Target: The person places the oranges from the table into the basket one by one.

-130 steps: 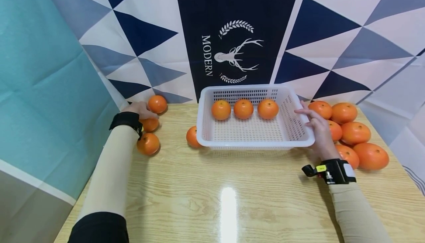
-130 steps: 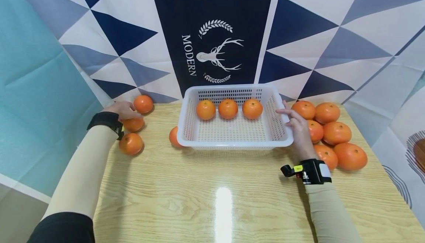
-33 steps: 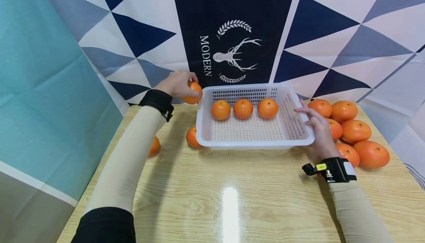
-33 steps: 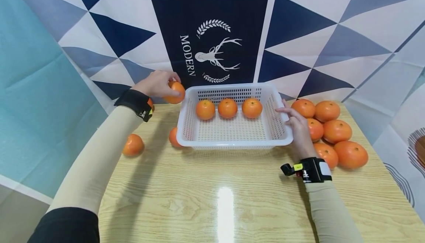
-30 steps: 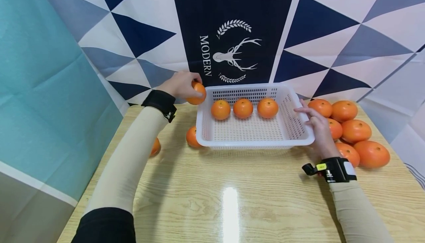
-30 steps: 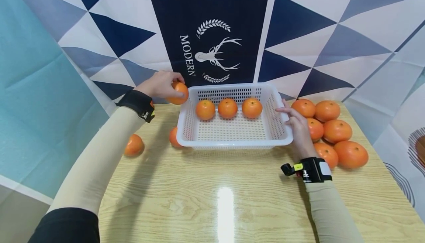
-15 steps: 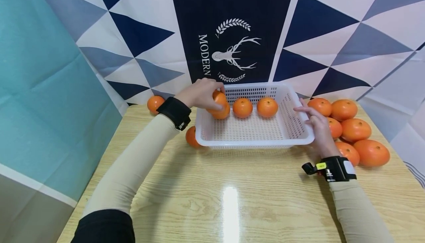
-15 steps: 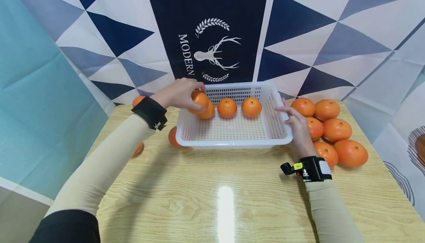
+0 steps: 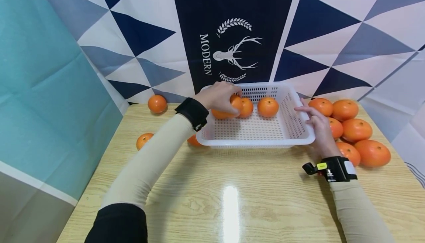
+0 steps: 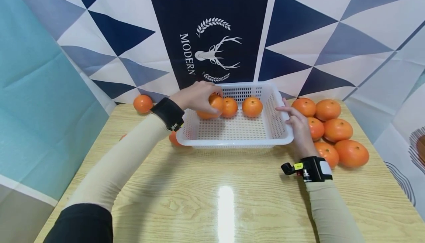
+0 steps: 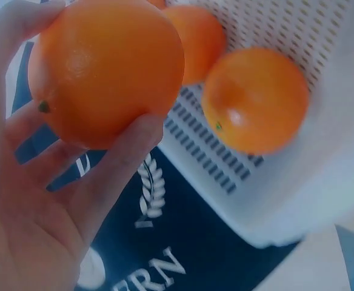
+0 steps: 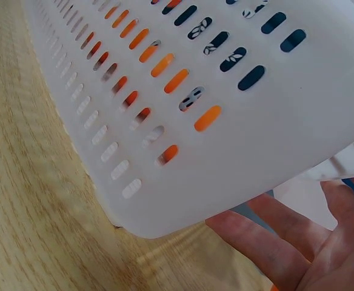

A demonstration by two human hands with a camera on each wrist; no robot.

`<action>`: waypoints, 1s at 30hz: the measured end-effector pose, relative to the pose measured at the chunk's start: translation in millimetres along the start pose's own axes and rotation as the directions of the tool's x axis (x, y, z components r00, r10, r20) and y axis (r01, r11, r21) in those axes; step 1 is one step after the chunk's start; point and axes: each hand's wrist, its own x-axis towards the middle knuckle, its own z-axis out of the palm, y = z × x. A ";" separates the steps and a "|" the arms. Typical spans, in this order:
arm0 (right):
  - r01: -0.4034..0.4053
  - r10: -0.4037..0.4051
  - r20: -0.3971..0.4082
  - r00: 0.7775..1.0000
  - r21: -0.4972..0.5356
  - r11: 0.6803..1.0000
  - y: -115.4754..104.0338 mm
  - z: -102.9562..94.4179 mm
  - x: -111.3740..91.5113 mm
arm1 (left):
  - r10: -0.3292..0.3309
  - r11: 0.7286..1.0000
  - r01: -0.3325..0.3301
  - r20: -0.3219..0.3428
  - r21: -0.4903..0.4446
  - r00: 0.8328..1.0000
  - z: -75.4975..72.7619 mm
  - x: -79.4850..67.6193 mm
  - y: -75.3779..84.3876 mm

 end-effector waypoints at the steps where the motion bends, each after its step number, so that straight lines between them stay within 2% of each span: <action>1: -0.015 0.014 0.021 1.000 0.088 0.996 -0.1 1.0 -0.4 | 0.009 1.000 -0.009 0.003 -0.004 1.000 2.0 3.2 2.5; 4: -0.085 0.056 0.098 0.994 0.322 0.943 -0.2 4.4 -1.1 | 0.024 1.000 -0.024 0.015 -0.014 1.000 8.7 13.0 10.0; 5: -0.101 0.065 0.113 0.992 0.352 0.931 -1.1 4.5 -1.4 | 0.025 0.999 -0.025 0.020 -0.024 0.999 10.7 15.7 12.8; 6: -0.102 0.065 0.115 0.991 0.355 0.929 -1.6 4.6 -1.5 | 0.022 0.999 -0.021 0.027 -0.034 0.999 12.8 18.8 15.5; 7: -0.082 0.053 0.102 0.993 0.303 0.949 -2.0 5.3 -0.8 | 0.022 0.999 -0.020 0.031 -0.039 0.999 14.6 21.6 18.1; 11: -0.030 0.007 0.093 0.996 0.242 0.970 -2.8 6.3 1.2 | 0.017 0.998 -0.015 0.037 -0.060 0.999 19.5 30.7 28.7; 19: -0.044 -0.011 0.155 0.988 0.349 0.936 -2.2 5.1 0.7 | 0.048 0.999 -0.048 0.007 -0.021 0.999 27.2 44.5 43.0; 23: -0.015 -0.027 0.129 0.991 0.310 0.951 -1.6 5.6 2.2 | 0.041 0.999 -0.041 0.021 -0.017 0.999 33.7 47.6 45.3; 28: -0.028 -0.007 0.116 0.993 0.295 0.955 -1.3 4.7 1.9 | 0.015 1.000 -0.014 0.049 -0.026 0.999 44.8 48.3 44.8; 30: -0.030 -0.006 0.120 0.993 0.295 0.955 -1.0 4.4 1.8 | 0.025 1.000 -0.024 0.045 -0.012 0.999 48.9 49.0 44.5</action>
